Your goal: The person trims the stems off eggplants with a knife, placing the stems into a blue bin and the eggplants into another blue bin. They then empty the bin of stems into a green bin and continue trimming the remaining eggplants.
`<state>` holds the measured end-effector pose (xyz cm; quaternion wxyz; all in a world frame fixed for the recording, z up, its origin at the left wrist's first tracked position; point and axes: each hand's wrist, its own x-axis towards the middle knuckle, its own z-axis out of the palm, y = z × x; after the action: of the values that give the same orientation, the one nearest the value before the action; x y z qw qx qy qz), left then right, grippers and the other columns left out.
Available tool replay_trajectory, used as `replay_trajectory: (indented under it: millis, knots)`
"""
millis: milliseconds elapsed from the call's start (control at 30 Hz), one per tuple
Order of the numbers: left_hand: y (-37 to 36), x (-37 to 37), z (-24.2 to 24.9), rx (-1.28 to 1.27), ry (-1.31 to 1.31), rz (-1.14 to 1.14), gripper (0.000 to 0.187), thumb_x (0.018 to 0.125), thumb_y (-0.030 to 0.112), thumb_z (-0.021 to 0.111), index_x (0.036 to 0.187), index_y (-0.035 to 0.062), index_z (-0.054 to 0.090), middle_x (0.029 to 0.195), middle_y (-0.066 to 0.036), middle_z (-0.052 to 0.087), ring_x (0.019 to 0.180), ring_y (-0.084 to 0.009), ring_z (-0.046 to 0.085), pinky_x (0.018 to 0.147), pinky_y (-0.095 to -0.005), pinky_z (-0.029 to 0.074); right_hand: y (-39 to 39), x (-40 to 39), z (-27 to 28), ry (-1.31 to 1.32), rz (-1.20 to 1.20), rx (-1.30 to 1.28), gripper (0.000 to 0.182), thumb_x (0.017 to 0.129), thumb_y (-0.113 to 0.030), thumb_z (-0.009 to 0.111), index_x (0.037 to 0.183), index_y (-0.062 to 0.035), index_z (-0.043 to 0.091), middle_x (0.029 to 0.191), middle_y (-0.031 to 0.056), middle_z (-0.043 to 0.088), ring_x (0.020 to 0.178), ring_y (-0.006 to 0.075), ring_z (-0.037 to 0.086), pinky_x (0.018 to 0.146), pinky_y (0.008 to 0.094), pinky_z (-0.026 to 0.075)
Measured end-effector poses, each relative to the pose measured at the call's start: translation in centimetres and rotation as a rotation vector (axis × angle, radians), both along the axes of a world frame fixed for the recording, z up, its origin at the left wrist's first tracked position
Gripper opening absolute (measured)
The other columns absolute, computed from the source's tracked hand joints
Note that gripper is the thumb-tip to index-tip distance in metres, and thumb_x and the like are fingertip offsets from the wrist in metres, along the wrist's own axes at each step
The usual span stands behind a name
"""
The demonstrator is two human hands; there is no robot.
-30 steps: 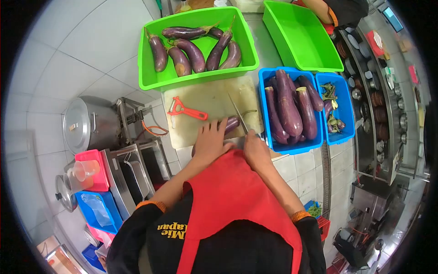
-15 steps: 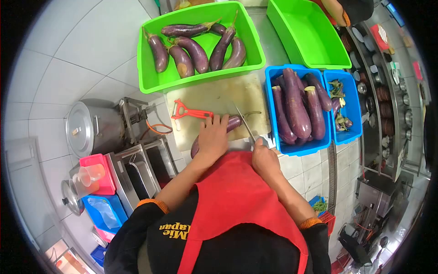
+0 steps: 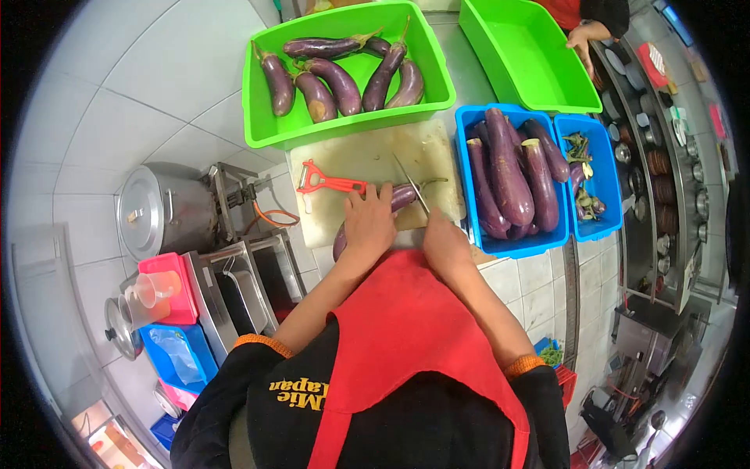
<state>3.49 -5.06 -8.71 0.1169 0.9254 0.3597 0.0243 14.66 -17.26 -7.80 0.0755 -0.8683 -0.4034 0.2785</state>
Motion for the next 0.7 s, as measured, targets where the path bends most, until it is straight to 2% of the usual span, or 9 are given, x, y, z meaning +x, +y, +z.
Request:
replay_trajectory:
  millis: [67,133,300,467,567,633,667,700]
  knots:
    - [0.0,-0.2,0.0,-0.043,0.023,0.02,0.057,0.08,0.021,0.076,0.132,0.0125,0.055,0.117,-0.014,0.059,0.107,-0.0379,0.056,0.09,-0.0461,0.043,-1.1,-0.2,2.4,0.023,0.016,-0.031,0.02,0.093,-0.009,0.046,0.107,0.0046,0.05,0.091,0.0319,0.069,0.089,0.0467,0.07,0.081,0.0533,0.056]
    - [-0.1,-0.3,-0.9,0.037,-0.015,-0.023,0.057,0.079,0.022,0.077,0.131,0.0122,0.056,0.117,-0.014,0.059,0.108,-0.0368,0.056,0.089,-0.0465,0.043,-2.3,-0.4,4.1,0.072,-0.014,-0.149,0.02,0.093,-0.01,0.045,0.107,0.0042,0.05,0.094,0.0335,0.069,0.092,0.0477,0.069,0.084,0.0554,0.054]
    - [-0.5,-1.1,-0.8,0.022,-0.033,-0.11,0.058,0.08,0.023,0.076,0.133,0.0109,0.055,0.117,-0.015,0.058,0.11,-0.0356,0.055,0.091,-0.0483,0.042,-2.1,-0.5,-3.0,0.027,0.034,0.067,0.015,0.092,-0.005,0.048,0.103,0.0058,0.05,0.084,0.0332,0.068,0.085,0.0459,0.071,0.073,0.0497,0.059]
    - [-2.3,-1.2,0.2,-0.074,0.047,-0.13,0.063,0.081,0.024,0.074,0.137,0.0085,0.051,0.121,-0.016,0.057,0.111,-0.0375,0.053,0.093,-0.0489,0.041,0.2,-0.5,-4.3,-0.015,-0.091,0.129,0.015,0.091,-0.005,0.05,0.102,0.0051,0.052,0.082,0.0308,0.069,0.082,0.0443,0.071,0.072,0.0511,0.058]
    - [-1.2,-1.1,-0.3,-0.154,-0.031,-0.054,0.061,0.083,0.02,0.073,0.138,0.0065,0.05,0.124,-0.018,0.057,0.114,-0.0366,0.055,0.098,-0.0476,0.042,-0.8,1.0,-4.9,-0.011,-0.025,0.205,0.017,0.095,-0.008,0.049,0.103,0.0057,0.052,0.079,0.0313,0.068,0.081,0.045,0.07,0.072,0.0518,0.058]
    - [1.2,-2.3,-1.0,-0.586,-0.474,0.007,0.06,0.084,0.011,0.073,0.138,0.0035,0.048,0.123,-0.017,0.059,0.118,-0.0344,0.057,0.101,-0.0461,0.044,-2.0,1.0,-2.5,0.117,-0.031,0.326,0.021,0.099,-0.015,0.048,0.105,0.0045,0.054,0.08,0.0309,0.068,0.081,0.0465,0.069,0.073,0.0522,0.056]
    - [2.2,-2.8,-0.9,-0.576,-0.476,-0.008,0.06,0.084,0.011,0.073,0.138,0.0035,0.048,0.123,-0.017,0.059,0.118,-0.0344,0.057,0.101,-0.0461,0.044,-2.5,1.1,-1.0,0.109,-0.04,0.34,0.021,0.099,-0.015,0.048,0.105,0.0045,0.054,0.08,0.0309,0.068,0.081,0.0465,0.069,0.073,0.0522,0.056]
    - [2.9,-3.3,-0.2,-0.774,-0.61,-0.014,0.06,0.085,0.01,0.071,0.138,0.0027,0.044,0.124,-0.016,0.059,0.117,-0.033,0.058,0.102,-0.045,0.045,-3.1,1.1,1.1,0.205,-0.075,0.38,0.023,0.099,-0.019,0.052,0.106,0.0036,0.055,0.084,0.0298,0.068,0.083,0.0459,0.069,0.074,0.0509,0.055]
